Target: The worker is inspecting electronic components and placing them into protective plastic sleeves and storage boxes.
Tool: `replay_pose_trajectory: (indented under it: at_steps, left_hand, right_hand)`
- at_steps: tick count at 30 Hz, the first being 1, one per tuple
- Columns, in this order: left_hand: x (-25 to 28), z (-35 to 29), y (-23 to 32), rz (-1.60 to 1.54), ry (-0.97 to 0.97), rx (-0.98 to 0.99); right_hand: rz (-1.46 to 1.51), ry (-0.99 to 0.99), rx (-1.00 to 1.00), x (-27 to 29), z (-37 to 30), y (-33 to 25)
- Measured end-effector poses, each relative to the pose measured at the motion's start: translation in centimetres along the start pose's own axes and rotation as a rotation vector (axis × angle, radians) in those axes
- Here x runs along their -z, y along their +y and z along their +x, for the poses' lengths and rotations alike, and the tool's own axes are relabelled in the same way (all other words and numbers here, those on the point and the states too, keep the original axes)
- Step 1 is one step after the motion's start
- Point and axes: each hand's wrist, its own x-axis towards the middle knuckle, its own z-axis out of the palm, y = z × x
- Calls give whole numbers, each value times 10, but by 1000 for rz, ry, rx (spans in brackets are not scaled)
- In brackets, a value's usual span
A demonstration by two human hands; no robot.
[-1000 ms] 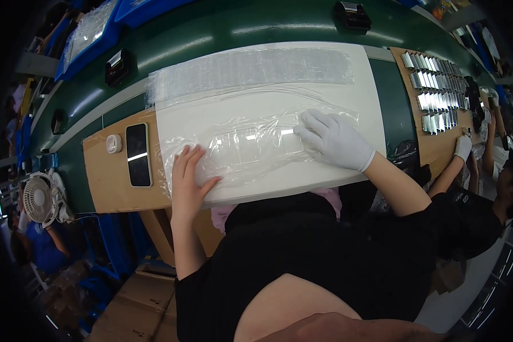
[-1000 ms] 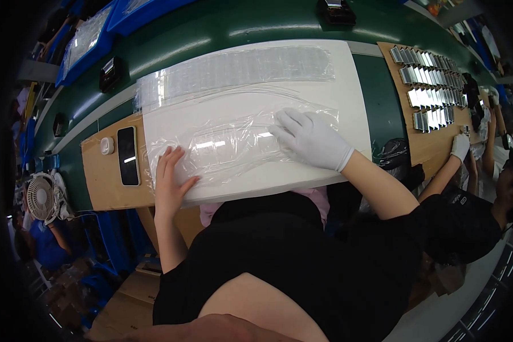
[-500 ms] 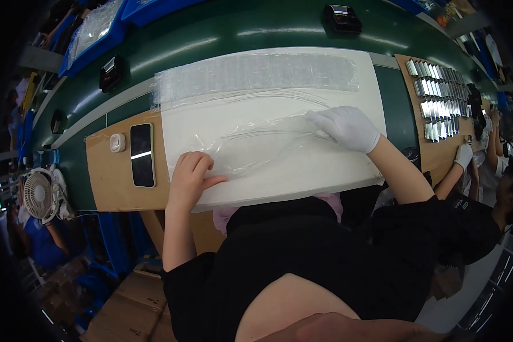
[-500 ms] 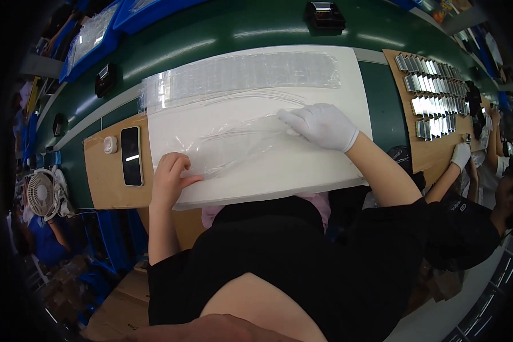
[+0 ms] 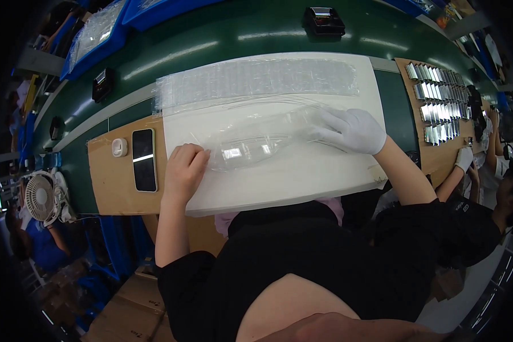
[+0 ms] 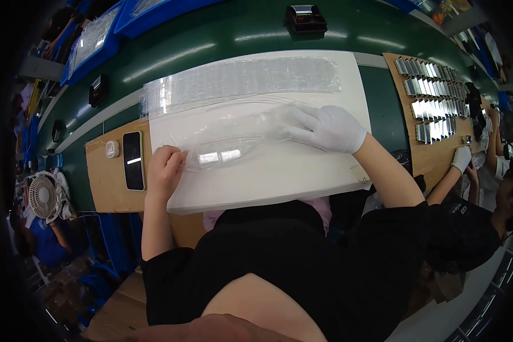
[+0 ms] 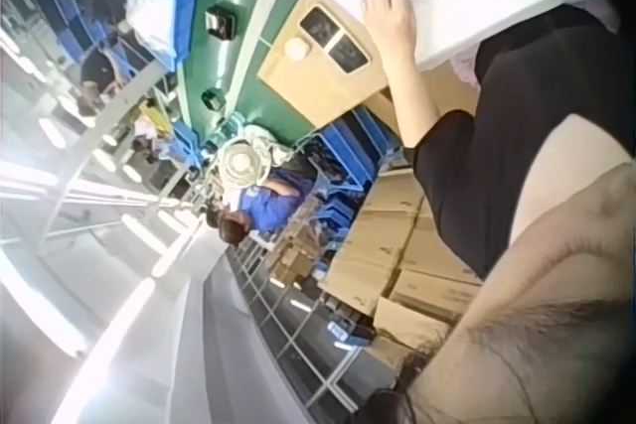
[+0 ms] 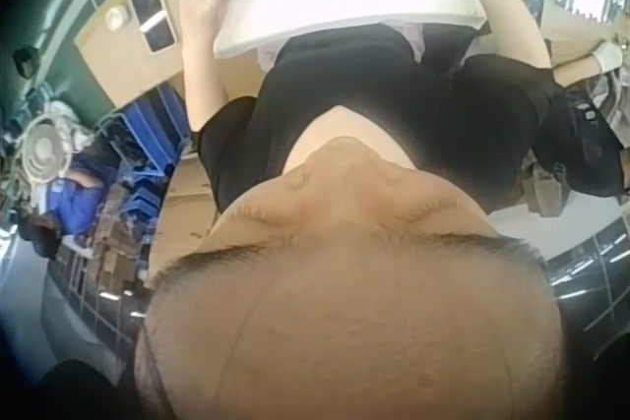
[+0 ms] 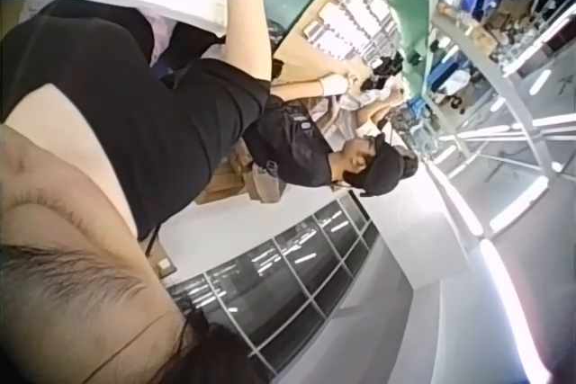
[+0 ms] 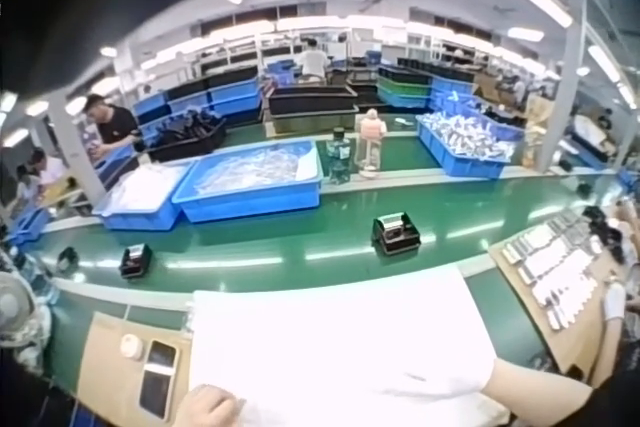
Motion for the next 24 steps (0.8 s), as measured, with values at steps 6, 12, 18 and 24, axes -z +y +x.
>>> replay_pose_trajectory:
  at_steps: [6,12,18,24]
  left_hand:
    - [3,1,11,-38,51,67]
    - [-14,-14,13,-77,135,268]
    - [-38,4,30,-127,110,297]
    - [-37,1,25,-125,67,287]
  right_hand:
    - [2,190,45,1,-9,-5]
    - [186,149,-112,7,-6,-15]
    - [307,128,-98,-19,31,-19]
    - [184,71,-110,-7,40,-29]
